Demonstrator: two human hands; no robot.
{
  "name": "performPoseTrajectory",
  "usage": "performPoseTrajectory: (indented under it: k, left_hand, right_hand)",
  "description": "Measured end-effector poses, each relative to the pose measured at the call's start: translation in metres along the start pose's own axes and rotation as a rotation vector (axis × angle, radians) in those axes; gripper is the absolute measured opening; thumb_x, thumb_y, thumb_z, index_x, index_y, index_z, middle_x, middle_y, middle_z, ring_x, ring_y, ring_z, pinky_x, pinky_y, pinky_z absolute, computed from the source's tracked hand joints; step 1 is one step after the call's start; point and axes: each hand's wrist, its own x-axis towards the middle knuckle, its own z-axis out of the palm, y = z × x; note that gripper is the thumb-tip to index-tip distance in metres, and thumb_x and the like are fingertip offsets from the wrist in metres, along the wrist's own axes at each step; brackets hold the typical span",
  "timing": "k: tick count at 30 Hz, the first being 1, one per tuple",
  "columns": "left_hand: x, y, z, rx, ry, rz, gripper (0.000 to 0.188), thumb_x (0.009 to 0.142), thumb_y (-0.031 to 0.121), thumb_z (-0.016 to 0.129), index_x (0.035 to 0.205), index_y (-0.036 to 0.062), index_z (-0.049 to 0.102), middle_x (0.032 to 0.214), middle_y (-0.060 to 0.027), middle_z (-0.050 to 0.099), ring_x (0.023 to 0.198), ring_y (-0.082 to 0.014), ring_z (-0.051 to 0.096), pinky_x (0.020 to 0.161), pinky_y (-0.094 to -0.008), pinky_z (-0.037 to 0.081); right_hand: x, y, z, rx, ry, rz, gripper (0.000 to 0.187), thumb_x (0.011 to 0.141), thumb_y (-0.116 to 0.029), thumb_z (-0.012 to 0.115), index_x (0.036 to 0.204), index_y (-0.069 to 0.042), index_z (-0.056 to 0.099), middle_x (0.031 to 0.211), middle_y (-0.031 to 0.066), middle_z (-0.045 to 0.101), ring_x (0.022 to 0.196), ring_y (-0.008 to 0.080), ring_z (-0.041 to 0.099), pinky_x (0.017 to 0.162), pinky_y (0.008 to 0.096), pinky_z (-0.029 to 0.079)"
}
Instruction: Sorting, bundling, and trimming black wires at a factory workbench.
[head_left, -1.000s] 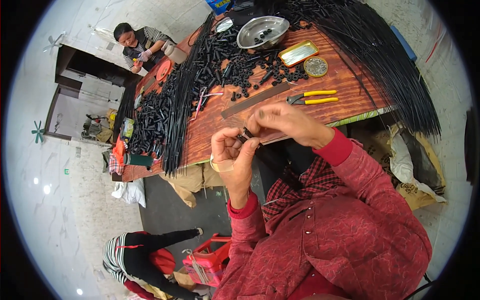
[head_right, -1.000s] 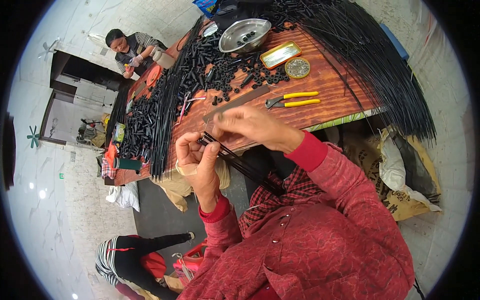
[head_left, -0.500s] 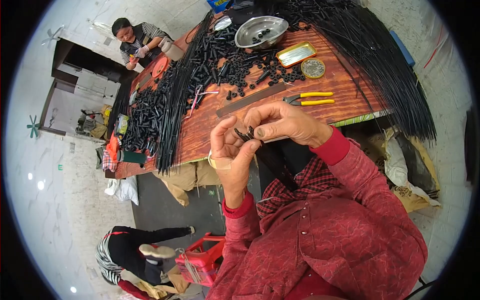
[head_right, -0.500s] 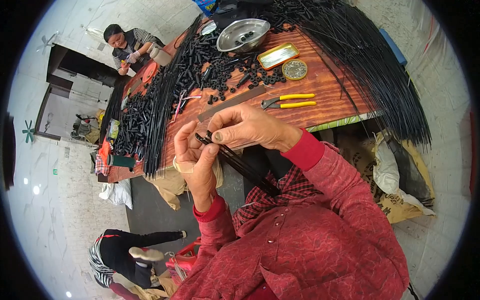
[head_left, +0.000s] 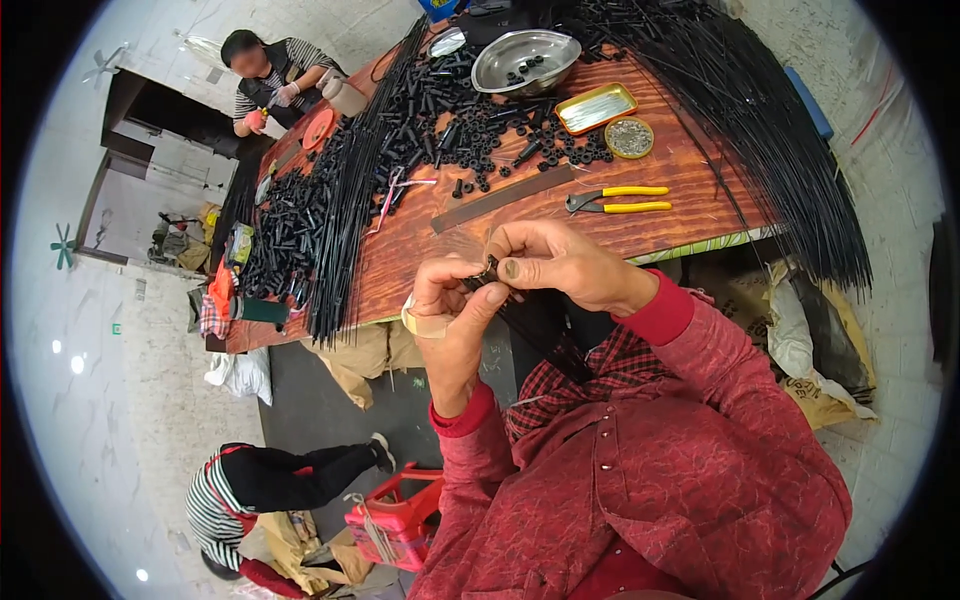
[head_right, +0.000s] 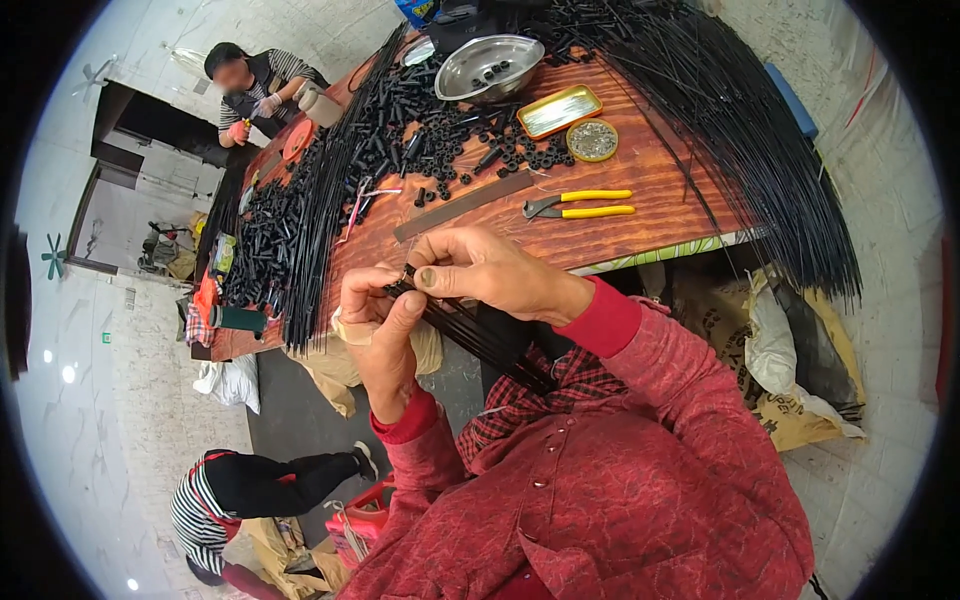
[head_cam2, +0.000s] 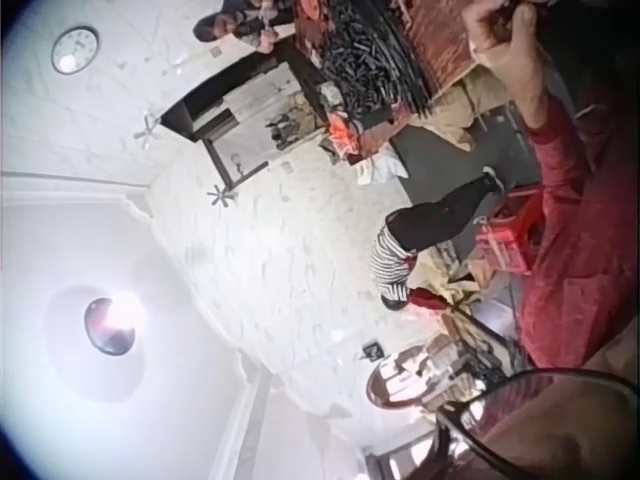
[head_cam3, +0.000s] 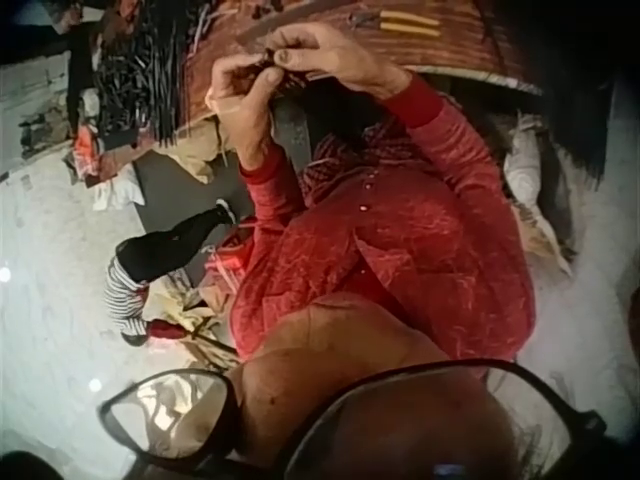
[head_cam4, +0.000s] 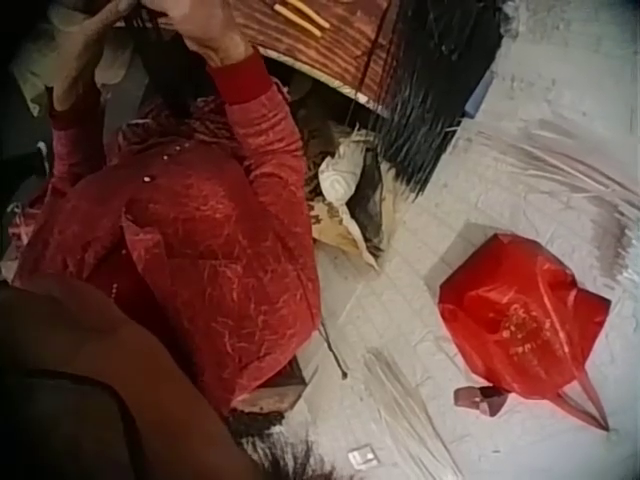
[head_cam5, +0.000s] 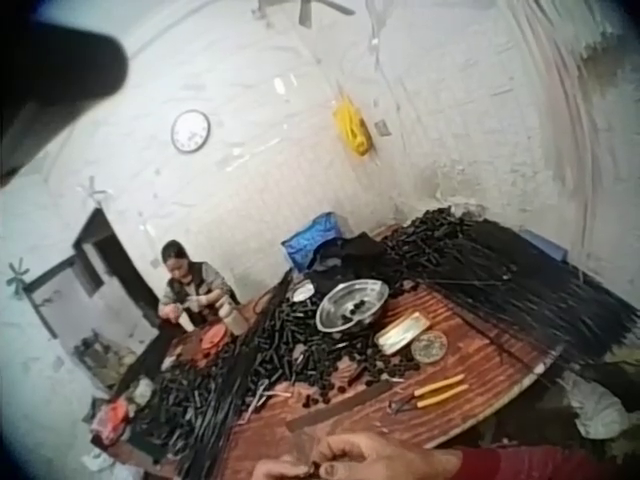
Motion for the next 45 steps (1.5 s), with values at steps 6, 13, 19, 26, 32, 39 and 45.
performPoseTrajectory:
  k: [6,13,19,26,32,39,45]
  left_hand:
    - [0.000,0.000,-0.008,-0.010,-0.041,-0.003,0.025,0.083,-0.007,0.070,0.101,0.0007,0.056,0.090,-0.0101,0.062,0.080,-0.0190,0.066,0.073,-0.0286,0.055]
    - [-0.008,-0.001,-0.017,-0.016,0.086,-0.058,0.027,0.081,-0.003,0.075,0.101,0.0028,0.058,0.092,-0.0056,0.065,0.082,-0.0121,0.064,0.074,-0.0238,0.052]
    - [-0.005,0.000,-0.020,-0.009,0.111,-0.123,0.029,0.082,0.000,0.076,0.105,0.0022,0.060,0.094,-0.0017,0.064,0.083,-0.0070,0.060,0.075,-0.0200,0.050]
    - [-0.004,-0.001,-0.028,0.122,0.078,-0.107,0.036,0.084,-0.001,0.074,0.117,-0.0006,0.059,0.093,-0.0027,0.065,0.082,-0.0064,0.060,0.075,-0.0193,0.049]
    - [-0.004,0.007,-0.015,0.097,0.201,-0.139,0.038,0.083,-0.002,0.074,0.118,-0.0009,0.059,0.086,-0.0012,0.065,0.077,-0.0057,0.060,0.070,-0.0183,0.048]
    - [-0.006,0.007,-0.018,0.150,0.165,-0.131,0.034,0.083,-0.002,0.074,0.114,0.0010,0.062,0.082,0.0030,0.059,0.074,-0.0024,0.056,0.065,-0.0158,0.044]
    - [-0.005,0.007,-0.020,0.223,0.088,-0.093,0.026,0.085,0.001,0.073,0.109,0.0018,0.063,0.083,0.0044,0.057,0.073,-0.0013,0.052,0.065,-0.0155,0.041]
  right_hand:
    - [0.003,0.001,-0.003,0.141,-0.059,0.088,0.025,0.097,-0.027,0.062,0.104,-0.003,0.058,0.086,-0.0032,0.057,0.075,0.0052,0.052,0.064,0.0197,0.040]
    - [0.004,0.001,0.006,0.040,-0.040,0.084,0.025,0.093,-0.022,0.068,0.106,-0.004,0.058,0.093,-0.0017,0.058,0.083,0.0069,0.055,0.073,0.0220,0.045]
    - [0.006,0.006,-0.004,-0.101,-0.074,0.064,0.030,0.086,-0.009,0.075,0.109,-0.003,0.058,0.099,-0.0002,0.060,0.095,0.0075,0.057,0.086,0.0246,0.048]
    - [0.006,0.002,0.011,-0.127,0.028,0.038,0.028,0.088,-0.017,0.074,0.105,-0.003,0.058,0.094,-0.0006,0.061,0.083,0.0059,0.056,0.073,0.0216,0.047]
    - [0.001,0.007,0.005,-0.224,0.082,0.061,0.030,0.088,-0.023,0.075,0.102,-0.003,0.057,0.088,-0.0009,0.059,0.075,0.0053,0.054,0.066,0.0206,0.045]
    - [-0.004,0.013,0.007,-0.264,0.101,0.033,0.025,0.090,-0.022,0.073,0.102,-0.002,0.061,0.086,-0.0057,0.056,0.075,0.0019,0.048,0.065,0.0192,0.041]
    - [-0.002,0.014,0.004,-0.315,0.062,0.035,0.027,0.092,-0.024,0.071,0.104,-0.003,0.061,0.089,-0.0046,0.056,0.080,0.0036,0.048,0.070,0.0210,0.042]
